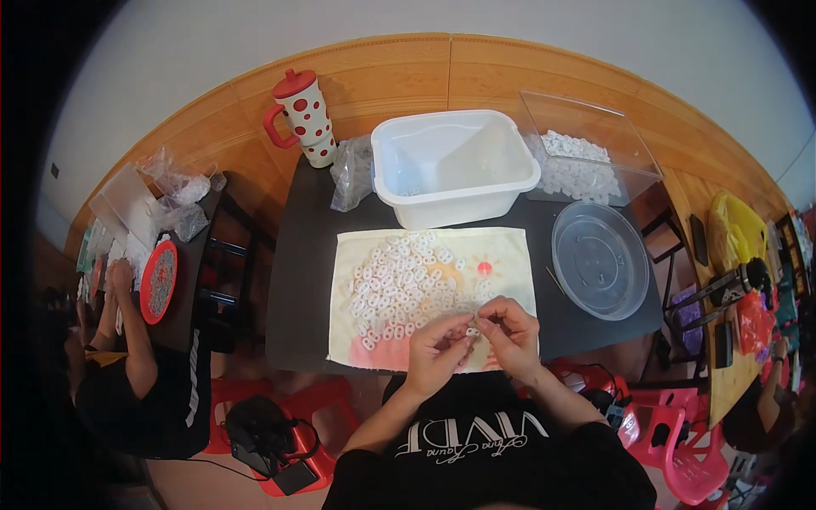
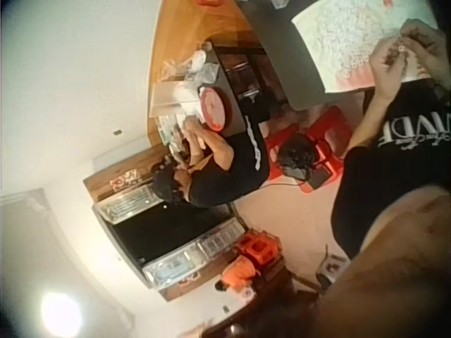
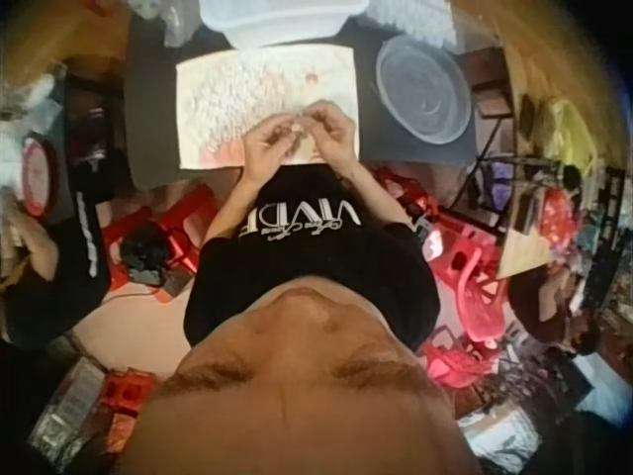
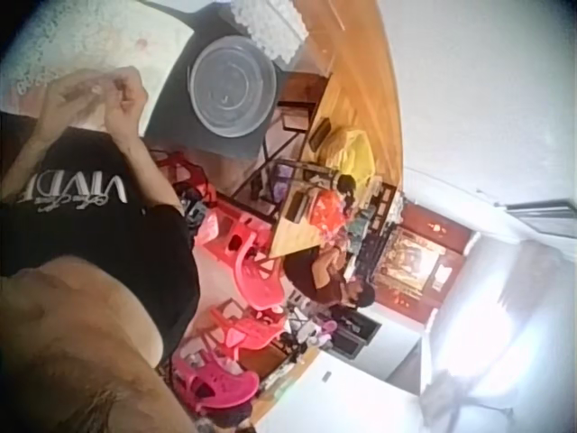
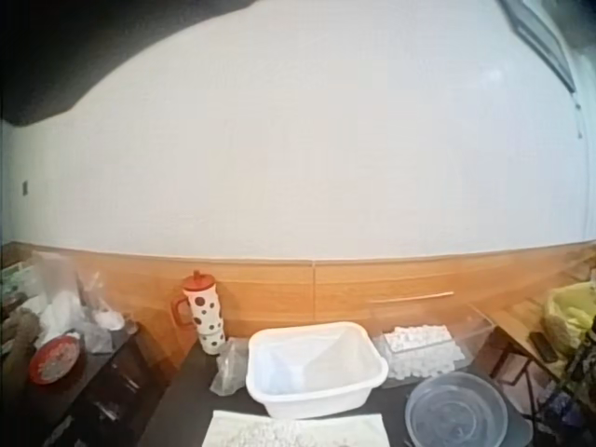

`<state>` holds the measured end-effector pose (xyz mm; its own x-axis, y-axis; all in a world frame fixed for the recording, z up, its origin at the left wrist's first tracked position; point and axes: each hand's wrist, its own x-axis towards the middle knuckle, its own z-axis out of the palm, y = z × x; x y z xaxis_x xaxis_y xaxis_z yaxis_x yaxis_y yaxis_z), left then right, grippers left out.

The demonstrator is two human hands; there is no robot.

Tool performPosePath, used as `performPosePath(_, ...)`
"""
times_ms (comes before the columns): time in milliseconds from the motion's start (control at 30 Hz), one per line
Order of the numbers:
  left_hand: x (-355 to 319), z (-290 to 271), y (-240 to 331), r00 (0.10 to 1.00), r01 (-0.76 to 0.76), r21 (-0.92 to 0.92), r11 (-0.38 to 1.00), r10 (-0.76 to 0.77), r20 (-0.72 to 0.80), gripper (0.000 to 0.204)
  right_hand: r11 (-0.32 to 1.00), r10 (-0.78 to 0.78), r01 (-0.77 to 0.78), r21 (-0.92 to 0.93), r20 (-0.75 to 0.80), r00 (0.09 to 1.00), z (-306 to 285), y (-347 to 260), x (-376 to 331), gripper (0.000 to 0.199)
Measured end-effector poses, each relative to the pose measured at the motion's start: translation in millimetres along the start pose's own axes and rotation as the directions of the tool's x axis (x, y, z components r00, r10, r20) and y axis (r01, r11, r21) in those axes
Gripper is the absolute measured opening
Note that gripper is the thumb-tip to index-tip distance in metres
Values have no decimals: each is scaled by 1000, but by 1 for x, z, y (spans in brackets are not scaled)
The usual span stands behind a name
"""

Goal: Assembling small white plastic rings onto larger components by hand at a table.

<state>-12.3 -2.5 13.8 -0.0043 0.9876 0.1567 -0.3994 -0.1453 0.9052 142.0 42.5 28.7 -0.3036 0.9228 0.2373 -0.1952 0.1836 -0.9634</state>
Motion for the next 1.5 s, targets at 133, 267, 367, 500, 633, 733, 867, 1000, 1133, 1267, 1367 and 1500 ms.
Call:
performPosePath(133, 0, -1, -2, 1000, -19, 13, 1000, 19, 2, 39, 1000, 16, -17, 20, 26, 1000, 1, -3, 1, 13)
performPosePath(267, -1, -1, -2, 1000, -8, -20, 1000, 9, 13, 39, 999, 6, -2, -48, 77, 997, 0, -6, 3, 14)
performPosePath(367, -2, -3, -3, 1000, 22, -23, 1000, -22, 10, 39, 990, -15, 32, -137, 125, 992, -3, -7, 5, 14)
performPosePath(500, -3, -3, -4, 1000, 22, -56, 998, -22, 3, 38, 990, -23, 44, -136, 150, 988, -2, -10, 5, 14)
performPosePath(633, -4, -3, -7, 1000, -9, -74, 997, 9, 1, 38, 995, -42, 52, -83, 122, 992, -1, 1, 1, 13)
performPosePath(733, -5, -3, -5, 1000, -13, -48, 999, 13, -2, 38, 999, -37, 38, -12, 57, 998, 5, 3, -3, 12)
performPosePath(867, -4, -4, -4, 1000, -1, -54, 999, 2, 1, 38, 998, 28, -30, 56, 27, 999, 6, -3, -3, 11)
performPosePath(1000, -3, -3, -4, 999, 22, -64, 998, -24, -22, 39, 996, 93, -92, -12, 86, 992, -5, -10, 3, 15)
performPosePath(1133, -2, -1, -1, 1000, -10, 54, 999, 11, -17, 43, 961, -88, 140, -237, 220, 972, -12, -31, 20, 20)
performPosePath(1267, -2, -1, -2, 1000, -32, 44, 999, 32, 0, 47, 891, -162, 298, -344, 371, 914, -12, -34, 26, 23)
performPosePath(1367, -3, -1, -3, 1000, -19, -7, 1000, 19, -1, 48, 889, -145, 286, -357, 373, 917, -11, -32, 26, 21)
performPosePath(1500, -3, -2, -1, 1000, 17, -38, 999, -18, -11, 47, 914, -116, 235, -329, 342, 932, -9, -27, 23, 18)
